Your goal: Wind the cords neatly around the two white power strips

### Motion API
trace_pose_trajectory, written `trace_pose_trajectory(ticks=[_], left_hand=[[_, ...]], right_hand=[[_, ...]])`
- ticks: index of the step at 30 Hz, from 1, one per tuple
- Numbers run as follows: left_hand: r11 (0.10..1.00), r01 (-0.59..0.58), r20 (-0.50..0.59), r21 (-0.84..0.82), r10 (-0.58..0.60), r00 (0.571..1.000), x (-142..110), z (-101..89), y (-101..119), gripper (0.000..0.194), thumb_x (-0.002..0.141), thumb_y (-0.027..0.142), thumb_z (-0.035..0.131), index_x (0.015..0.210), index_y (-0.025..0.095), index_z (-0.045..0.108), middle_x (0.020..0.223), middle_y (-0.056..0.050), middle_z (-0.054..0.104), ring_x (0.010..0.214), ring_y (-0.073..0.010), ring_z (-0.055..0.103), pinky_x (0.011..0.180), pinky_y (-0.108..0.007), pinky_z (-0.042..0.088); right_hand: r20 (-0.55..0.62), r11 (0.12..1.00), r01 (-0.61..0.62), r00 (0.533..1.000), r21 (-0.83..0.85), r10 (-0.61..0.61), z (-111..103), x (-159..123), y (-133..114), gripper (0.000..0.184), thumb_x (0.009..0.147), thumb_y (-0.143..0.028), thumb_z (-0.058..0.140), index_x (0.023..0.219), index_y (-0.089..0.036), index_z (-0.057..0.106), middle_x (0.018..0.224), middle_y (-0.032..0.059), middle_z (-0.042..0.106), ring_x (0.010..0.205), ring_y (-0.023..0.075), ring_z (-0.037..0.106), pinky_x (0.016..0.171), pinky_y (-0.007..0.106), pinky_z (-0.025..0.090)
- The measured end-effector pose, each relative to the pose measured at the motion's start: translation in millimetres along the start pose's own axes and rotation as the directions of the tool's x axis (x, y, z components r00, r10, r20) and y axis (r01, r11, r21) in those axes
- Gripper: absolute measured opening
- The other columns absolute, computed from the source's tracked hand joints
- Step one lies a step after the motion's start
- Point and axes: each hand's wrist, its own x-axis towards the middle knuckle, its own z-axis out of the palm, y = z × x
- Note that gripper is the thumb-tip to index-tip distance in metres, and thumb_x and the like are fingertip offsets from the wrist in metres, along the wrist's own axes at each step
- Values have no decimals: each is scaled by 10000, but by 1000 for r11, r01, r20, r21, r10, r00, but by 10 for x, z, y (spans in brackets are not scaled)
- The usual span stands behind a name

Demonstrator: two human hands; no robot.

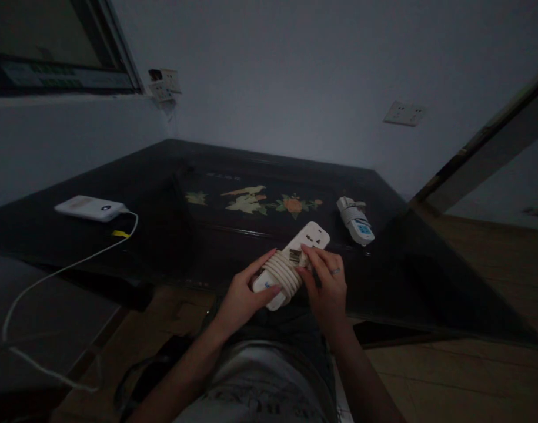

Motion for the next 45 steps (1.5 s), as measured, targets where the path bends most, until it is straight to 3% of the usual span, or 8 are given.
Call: trace_pose_trajectory(ticks=[5, 11, 19, 25, 32, 45], left_hand=[[1000, 3, -13, 7, -3, 1000, 0, 6, -24, 730, 707, 363, 730, 1357, 158, 468, 1377, -124, 507, 1206, -282, 528, 1013, -383, 433], [998, -28, -47, 47, 30, 998, -5, -1, -42, 709, 710, 342, 733, 1348, 164, 482, 1379, -115, 506, 1206, -271, 529, 1020, -372, 428], [996, -29, -57, 85, 34, 998, 1, 37, -69, 684, 719, 311, 724, 1348, 185, 487, 1362, -95, 528, 1182, -266, 550, 997, -360, 453], [1000, 4, -67, 25, -2, 998, 36, 31, -105, 670, 703, 307, 730, 1321, 163, 512, 1347, -107, 539, 1170, -271, 561, 977, -376, 472], [1000, 9, -76, -11, -10, 997, 42, 46, -130, 654, 685, 303, 743, 1291, 159, 543, 1330, -110, 555, 1157, -268, 571, 965, -363, 480], [997, -35, -105, 62, 41, 994, -28, 107, -168, 620, 729, 302, 713, 1308, 177, 529, 1330, -90, 559, 1159, -243, 568, 963, -322, 472]], right_hand=[[13, 1000, 7, 1000, -21, -7, 64, 7, 17, 377, 916, -202, 452, 1284, -228, 528, 1096, 111, 613, 1011, 234, 560, 878, 426, 470], [7, 1000, 16, 1000, -22, -16, 104, 20, 23, 355, 901, -231, 515, 1254, -208, 545, 1079, 111, 636, 987, 228, 583, 858, 401, 490], [-7, 999, -44, 999, -25, 44, 117, -17, 29, 329, 908, -221, 493, 1228, -184, 554, 1083, 115, 655, 1005, 220, 596, 865, 384, 495], [-16, 987, -160, 987, 17, 160, 66, -23, 79, 254, 884, -257, 518, 1121, -193, 581, 995, 84, 667, 923, 202, 625, 797, 345, 517], [47, 1000, -4, 999, -4, 4, -5, -11, 40, 252, 898, -198, 481, 1135, -187, 569, 1001, 91, 661, 931, 206, 607, 809, 357, 516], [110, 990, 136, 985, -34, -132, -109, 48, 9, 293, 899, -140, 475, 1173, -187, 566, 1056, 104, 664, 984, 211, 607, 850, 383, 520]])
